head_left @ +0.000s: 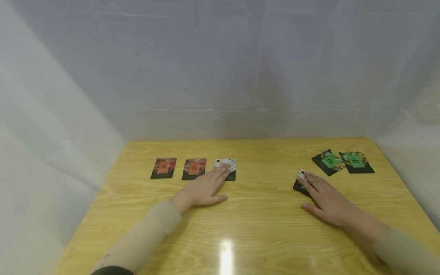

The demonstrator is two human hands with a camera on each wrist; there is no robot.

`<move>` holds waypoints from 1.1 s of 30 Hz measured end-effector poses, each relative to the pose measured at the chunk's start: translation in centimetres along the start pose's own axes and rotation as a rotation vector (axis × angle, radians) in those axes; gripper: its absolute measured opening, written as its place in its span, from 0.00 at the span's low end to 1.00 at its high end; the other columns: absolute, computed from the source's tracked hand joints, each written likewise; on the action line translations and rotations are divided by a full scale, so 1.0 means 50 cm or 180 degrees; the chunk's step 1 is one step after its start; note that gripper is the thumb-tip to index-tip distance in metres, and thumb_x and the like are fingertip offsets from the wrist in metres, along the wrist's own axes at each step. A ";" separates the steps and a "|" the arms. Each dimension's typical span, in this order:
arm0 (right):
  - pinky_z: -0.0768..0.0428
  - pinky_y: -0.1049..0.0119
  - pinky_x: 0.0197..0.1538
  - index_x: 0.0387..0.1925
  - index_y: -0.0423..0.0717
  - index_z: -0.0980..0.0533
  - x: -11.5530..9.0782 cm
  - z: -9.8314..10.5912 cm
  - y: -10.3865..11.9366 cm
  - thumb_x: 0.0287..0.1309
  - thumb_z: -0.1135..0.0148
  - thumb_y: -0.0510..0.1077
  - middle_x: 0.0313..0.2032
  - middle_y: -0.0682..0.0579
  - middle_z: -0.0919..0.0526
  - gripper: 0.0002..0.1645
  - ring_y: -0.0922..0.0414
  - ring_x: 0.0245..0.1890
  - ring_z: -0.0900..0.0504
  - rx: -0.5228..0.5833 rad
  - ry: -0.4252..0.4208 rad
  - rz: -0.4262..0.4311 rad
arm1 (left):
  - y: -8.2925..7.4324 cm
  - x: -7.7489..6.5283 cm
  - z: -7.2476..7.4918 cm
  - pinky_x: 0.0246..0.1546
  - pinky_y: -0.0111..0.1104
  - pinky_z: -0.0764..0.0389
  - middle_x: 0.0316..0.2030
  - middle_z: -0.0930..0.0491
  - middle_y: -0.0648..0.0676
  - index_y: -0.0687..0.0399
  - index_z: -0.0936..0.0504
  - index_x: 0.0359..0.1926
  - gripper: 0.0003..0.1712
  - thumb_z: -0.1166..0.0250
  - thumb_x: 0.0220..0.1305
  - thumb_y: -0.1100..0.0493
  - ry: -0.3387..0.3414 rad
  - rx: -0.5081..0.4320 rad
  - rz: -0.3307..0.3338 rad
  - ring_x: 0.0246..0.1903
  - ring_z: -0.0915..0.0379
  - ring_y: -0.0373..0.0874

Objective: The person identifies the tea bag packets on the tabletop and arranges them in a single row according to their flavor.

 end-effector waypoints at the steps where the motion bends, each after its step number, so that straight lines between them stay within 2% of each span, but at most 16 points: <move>1: 0.74 0.78 0.82 0.85 0.45 0.47 0.008 -0.002 0.000 0.77 0.40 0.58 0.82 0.34 0.43 0.47 0.33 0.80 0.41 0.0020 0.0022 0.0017 | 0.000 0.000 0.000 0.85 0.48 0.46 0.87 0.63 0.61 0.59 0.57 0.86 0.52 0.52 0.81 0.32 -0.0004 -0.0013 0.0007 0.86 0.62 0.56; 3: 0.69 0.72 0.85 0.85 0.46 0.47 0.023 -0.006 0.001 0.77 0.42 0.59 0.83 0.35 0.45 0.47 0.34 0.81 0.43 0.0065 0.0092 0.0030 | 0.001 -0.001 0.001 0.85 0.49 0.46 0.87 0.62 0.61 0.59 0.57 0.86 0.52 0.52 0.81 0.32 -0.0006 -0.0032 0.0023 0.86 0.61 0.56; 6: 0.57 0.59 0.88 0.85 0.46 0.47 0.046 -0.010 0.003 0.78 0.43 0.59 0.84 0.36 0.47 0.47 0.35 0.82 0.44 0.0087 0.0179 0.0068 | 0.002 -0.002 0.002 0.85 0.48 0.46 0.87 0.62 0.61 0.59 0.57 0.86 0.51 0.52 0.81 0.31 -0.0004 -0.0050 0.0047 0.86 0.61 0.56; 10: 0.45 0.43 0.84 0.85 0.44 0.46 0.079 -0.015 0.016 0.78 0.43 0.61 0.84 0.36 0.46 0.47 0.35 0.83 0.45 0.0033 0.0252 0.0179 | 0.002 -0.002 0.003 0.85 0.49 0.46 0.87 0.61 0.61 0.59 0.56 0.86 0.51 0.52 0.81 0.31 -0.0007 -0.0049 0.0065 0.86 0.60 0.56; 13: 0.42 0.38 0.81 0.84 0.42 0.45 0.104 -0.019 0.026 0.78 0.43 0.61 0.83 0.35 0.46 0.47 0.35 0.82 0.44 0.0009 0.0297 0.0257 | 0.004 -0.002 0.003 0.86 0.49 0.47 0.87 0.61 0.61 0.59 0.57 0.86 0.51 0.52 0.81 0.31 0.0000 -0.0031 0.0079 0.86 0.60 0.56; 20: 0.43 0.36 0.82 0.85 0.42 0.47 0.159 -0.036 0.041 0.78 0.43 0.61 0.84 0.35 0.48 0.48 0.35 0.83 0.46 0.0075 0.0445 0.0378 | 0.004 -0.002 0.002 0.86 0.48 0.48 0.87 0.62 0.61 0.59 0.57 0.86 0.52 0.52 0.81 0.31 0.0002 -0.0041 0.0070 0.86 0.61 0.56; 27: 0.41 0.37 0.83 0.85 0.44 0.46 0.206 -0.047 0.067 0.76 0.41 0.60 0.84 0.37 0.46 0.48 0.37 0.83 0.45 0.0104 0.0399 0.0581 | 0.003 -0.003 0.002 0.86 0.48 0.48 0.86 0.62 0.62 0.60 0.57 0.86 0.53 0.52 0.80 0.30 0.0005 -0.0005 0.0057 0.86 0.62 0.57; 33: 0.41 0.38 0.83 0.85 0.47 0.47 0.230 -0.061 0.084 0.76 0.41 0.60 0.84 0.39 0.46 0.48 0.38 0.84 0.45 0.0152 0.0430 0.0692 | 0.002 -0.001 -0.004 0.86 0.47 0.48 0.87 0.62 0.61 0.59 0.58 0.86 0.53 0.52 0.80 0.30 0.0015 0.0046 0.0065 0.86 0.62 0.56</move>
Point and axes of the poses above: each hand's wrist, its own x-axis towards the middle knuckle, its own z-axis out of the back of the hand, y = z × x, the point moved 10 cm from there along x, towards the middle knuckle
